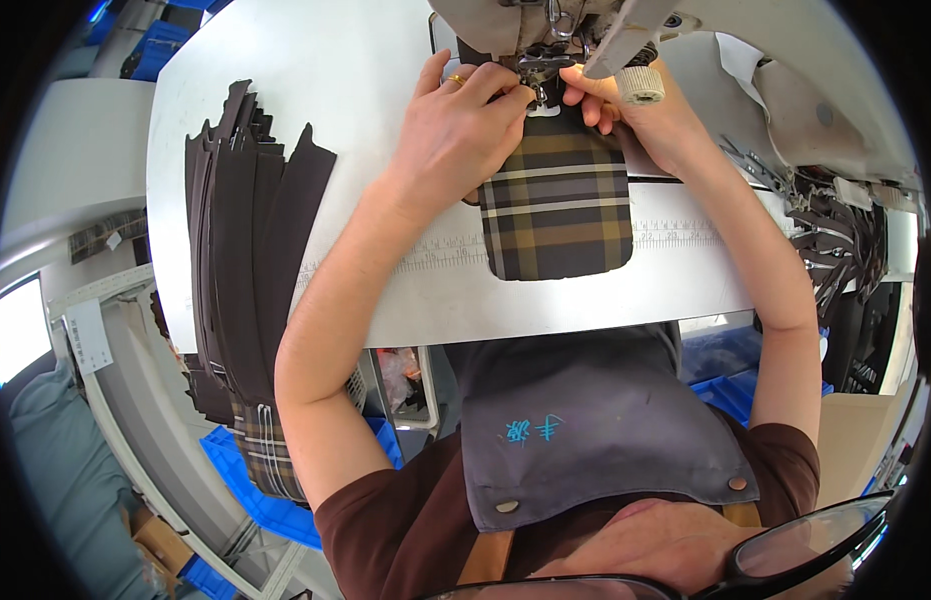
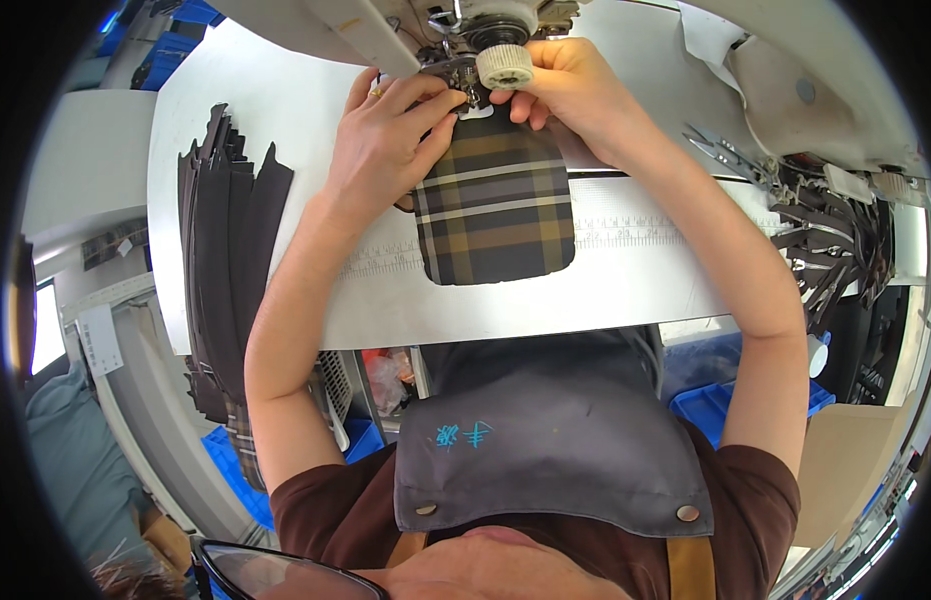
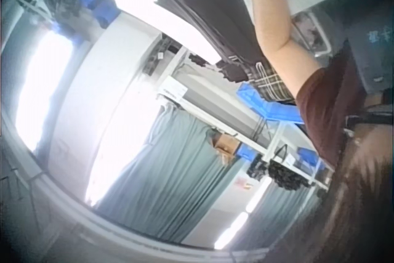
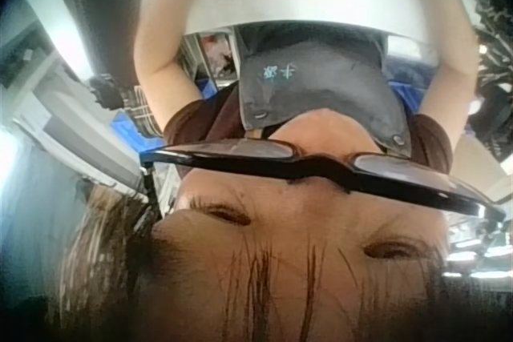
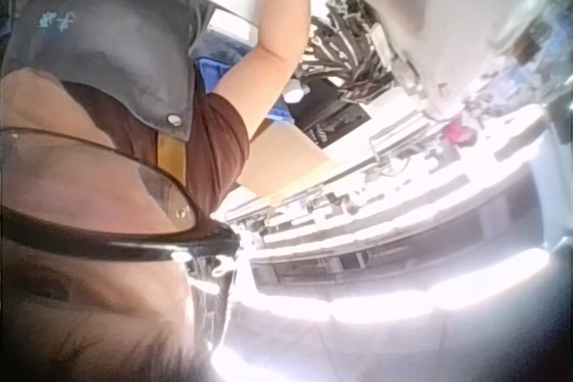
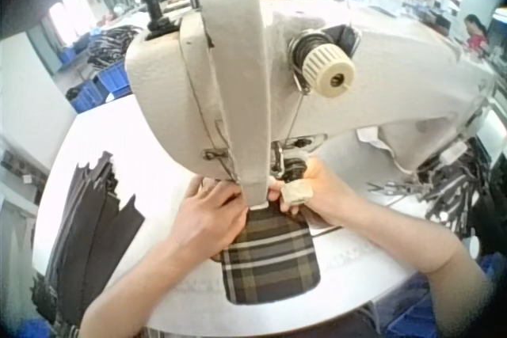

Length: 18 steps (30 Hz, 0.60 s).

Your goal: The person operates an industrial sewing machine to attach zippers to plaid fabric pieces. They align the zipper tape with the fabric edge, guide the material under the presser foot, and sew along the zipper teeth. After completing a seam, they cut the thread and move the finished piece to a blue bin before picking up the next item.

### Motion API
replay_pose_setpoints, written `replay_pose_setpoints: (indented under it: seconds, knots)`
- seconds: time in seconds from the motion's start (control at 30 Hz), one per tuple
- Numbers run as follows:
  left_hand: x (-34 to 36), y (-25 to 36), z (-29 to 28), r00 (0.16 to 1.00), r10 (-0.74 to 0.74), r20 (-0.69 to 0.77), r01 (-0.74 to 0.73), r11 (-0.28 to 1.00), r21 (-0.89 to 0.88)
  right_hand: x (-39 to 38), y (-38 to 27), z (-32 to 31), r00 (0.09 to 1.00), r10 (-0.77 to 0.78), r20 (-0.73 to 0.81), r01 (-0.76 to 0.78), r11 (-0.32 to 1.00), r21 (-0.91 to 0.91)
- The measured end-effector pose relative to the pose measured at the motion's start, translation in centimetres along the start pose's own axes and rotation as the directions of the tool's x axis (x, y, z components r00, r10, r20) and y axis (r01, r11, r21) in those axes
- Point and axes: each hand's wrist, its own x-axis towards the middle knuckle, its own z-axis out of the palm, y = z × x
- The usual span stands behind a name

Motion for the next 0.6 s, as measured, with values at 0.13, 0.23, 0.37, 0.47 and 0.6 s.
replay_pose_setpoints:
  seconds: [0.13,0.23,0.37,0.47,0.6]
  knots:
    - [-0.4,0.0,0.3,1.000,-0.002,-0.021,0.002,1.000,-0.007,0.1,-0.1,-0.4,1.000,0.007,0.023,-0.007,1.000,-0.007]
    - [-0.5,-0.3,0.4,0.999,-0.035,-0.038,0.031,0.995,-0.092,-0.1,0.2,-0.5,0.999,-0.032,0.032,0.024,0.974,0.226]
    - [-0.5,-0.2,0.0,0.999,-0.047,-0.012,0.046,0.995,-0.086,0.5,0.8,-1.6,0.991,-0.095,0.089,0.058,0.934,0.354]
    - [-0.7,-0.3,0.1,0.997,-0.061,-0.051,0.053,0.990,-0.134,-0.1,1.4,-0.3,0.857,-0.514,-0.047,0.427,0.757,-0.496]
    - [-0.9,-0.9,0.6,0.992,-0.080,-0.095,0.062,0.981,-0.182,-0.1,1.5,1.2,0.531,-0.805,0.265,0.596,0.132,-0.792]
